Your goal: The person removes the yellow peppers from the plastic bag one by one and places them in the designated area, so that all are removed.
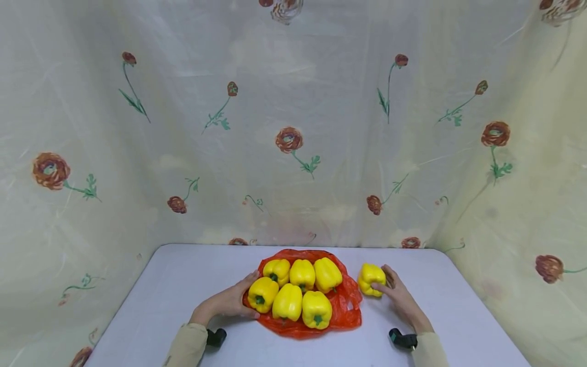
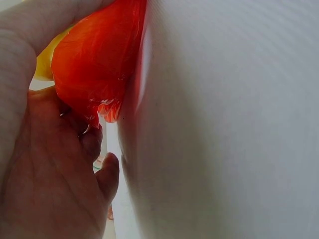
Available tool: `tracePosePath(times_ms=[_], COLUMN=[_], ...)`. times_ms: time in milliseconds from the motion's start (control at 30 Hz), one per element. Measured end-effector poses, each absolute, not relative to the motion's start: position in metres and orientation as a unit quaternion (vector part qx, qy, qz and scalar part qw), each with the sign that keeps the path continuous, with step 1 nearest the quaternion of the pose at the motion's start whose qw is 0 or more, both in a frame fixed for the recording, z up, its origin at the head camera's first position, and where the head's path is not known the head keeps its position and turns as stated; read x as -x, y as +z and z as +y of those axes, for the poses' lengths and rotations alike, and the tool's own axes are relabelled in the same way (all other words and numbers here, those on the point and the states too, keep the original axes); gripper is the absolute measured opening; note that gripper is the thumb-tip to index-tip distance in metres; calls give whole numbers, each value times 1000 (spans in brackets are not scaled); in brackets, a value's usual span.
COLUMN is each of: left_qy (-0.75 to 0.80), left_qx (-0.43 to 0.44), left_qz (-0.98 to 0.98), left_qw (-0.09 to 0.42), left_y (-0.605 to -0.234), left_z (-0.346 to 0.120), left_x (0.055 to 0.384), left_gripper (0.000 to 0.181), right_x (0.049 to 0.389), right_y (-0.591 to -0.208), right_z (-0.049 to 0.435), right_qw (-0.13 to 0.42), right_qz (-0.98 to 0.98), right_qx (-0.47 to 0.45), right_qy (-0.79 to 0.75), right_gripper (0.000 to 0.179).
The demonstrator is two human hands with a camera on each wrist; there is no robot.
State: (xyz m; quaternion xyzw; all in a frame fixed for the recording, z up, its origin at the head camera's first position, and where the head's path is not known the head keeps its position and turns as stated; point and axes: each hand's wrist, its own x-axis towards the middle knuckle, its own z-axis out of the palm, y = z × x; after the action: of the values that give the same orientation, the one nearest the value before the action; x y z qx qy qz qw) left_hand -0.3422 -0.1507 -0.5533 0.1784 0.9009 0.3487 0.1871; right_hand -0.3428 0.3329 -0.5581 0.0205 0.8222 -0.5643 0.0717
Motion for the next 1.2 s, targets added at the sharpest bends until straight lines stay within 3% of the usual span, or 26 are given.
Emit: tracePosePath(times_ms=[433, 667, 1200], left_qy=[347, 346, 342], left_qx=[-171, -170, -175], left_qz=[903, 903, 905], left_qw=[187, 187, 184], left_y=[-553, -552, -553], left_z=[-150, -150, -151], left_x=[341, 340, 341], left_gripper=[117, 117, 117], right_x=[334, 332, 321], right_y=[-550, -547, -505], right_z=[334, 341, 322], right_qw=[54, 25, -24], right_qz=[824, 816, 839], right_qx=[-27, 6, 76], right_qy=[-564, -577, -539], right_gripper=[104, 93, 92])
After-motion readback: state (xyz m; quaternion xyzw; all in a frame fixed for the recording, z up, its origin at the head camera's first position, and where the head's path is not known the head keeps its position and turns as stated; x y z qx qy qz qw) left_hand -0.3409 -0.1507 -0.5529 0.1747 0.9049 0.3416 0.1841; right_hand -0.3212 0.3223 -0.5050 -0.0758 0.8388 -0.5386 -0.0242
